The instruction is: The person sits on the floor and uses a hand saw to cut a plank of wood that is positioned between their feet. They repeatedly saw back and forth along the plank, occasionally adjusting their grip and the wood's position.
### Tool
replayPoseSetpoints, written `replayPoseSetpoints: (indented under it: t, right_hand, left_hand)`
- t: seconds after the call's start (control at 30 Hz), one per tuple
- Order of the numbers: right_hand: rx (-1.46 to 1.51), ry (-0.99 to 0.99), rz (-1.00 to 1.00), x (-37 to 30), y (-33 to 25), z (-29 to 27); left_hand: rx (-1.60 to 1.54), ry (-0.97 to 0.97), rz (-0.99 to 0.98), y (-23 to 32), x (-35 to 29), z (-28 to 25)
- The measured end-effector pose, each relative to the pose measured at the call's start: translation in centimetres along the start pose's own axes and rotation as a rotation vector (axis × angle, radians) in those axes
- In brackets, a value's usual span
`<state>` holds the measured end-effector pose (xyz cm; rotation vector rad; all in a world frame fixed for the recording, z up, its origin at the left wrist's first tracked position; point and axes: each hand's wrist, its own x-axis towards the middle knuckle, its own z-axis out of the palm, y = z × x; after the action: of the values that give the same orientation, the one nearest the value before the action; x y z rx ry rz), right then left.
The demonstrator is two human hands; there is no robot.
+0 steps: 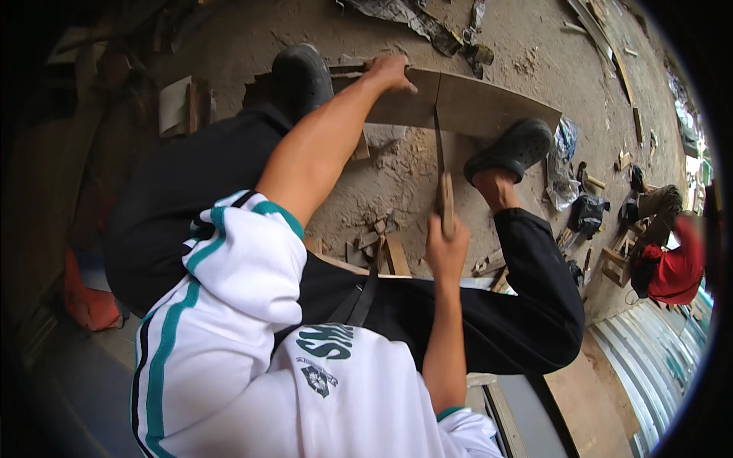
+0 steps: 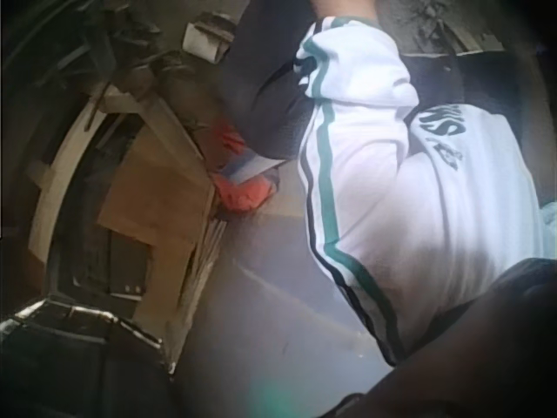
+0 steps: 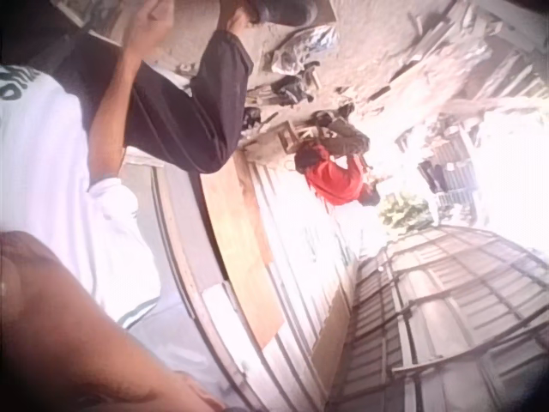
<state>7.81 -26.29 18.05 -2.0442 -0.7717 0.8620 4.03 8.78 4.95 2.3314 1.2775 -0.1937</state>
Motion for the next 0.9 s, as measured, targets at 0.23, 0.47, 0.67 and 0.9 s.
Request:
replayPoseSetpoints:
  t: [0.23,0.47,0.67,0.9]
  right_hand:
    - [-0.051,0.124,0.058,9.2,1.2,3.7]
    - [0.055,0.047,0.010,-2.5,-1.3,-1.3]
    - [-0.055,0.126,0.035,7.2,0.5,2.5]
    - [0.157,0.044,0.088,-4.0,-2.5,-2.5]
  left_hand:
    - [-0.007,-0.016,0.049,2.8,-0.9,-1.1]
    - [-0.004,-0.035,0.008,0.4,-0.8,-1.4]
    - [0.040,-0.020,0.077,2.6,0.0,-0.5]
    - [0.039,-0.073,0.047,0.4,-0.2,-1.5]
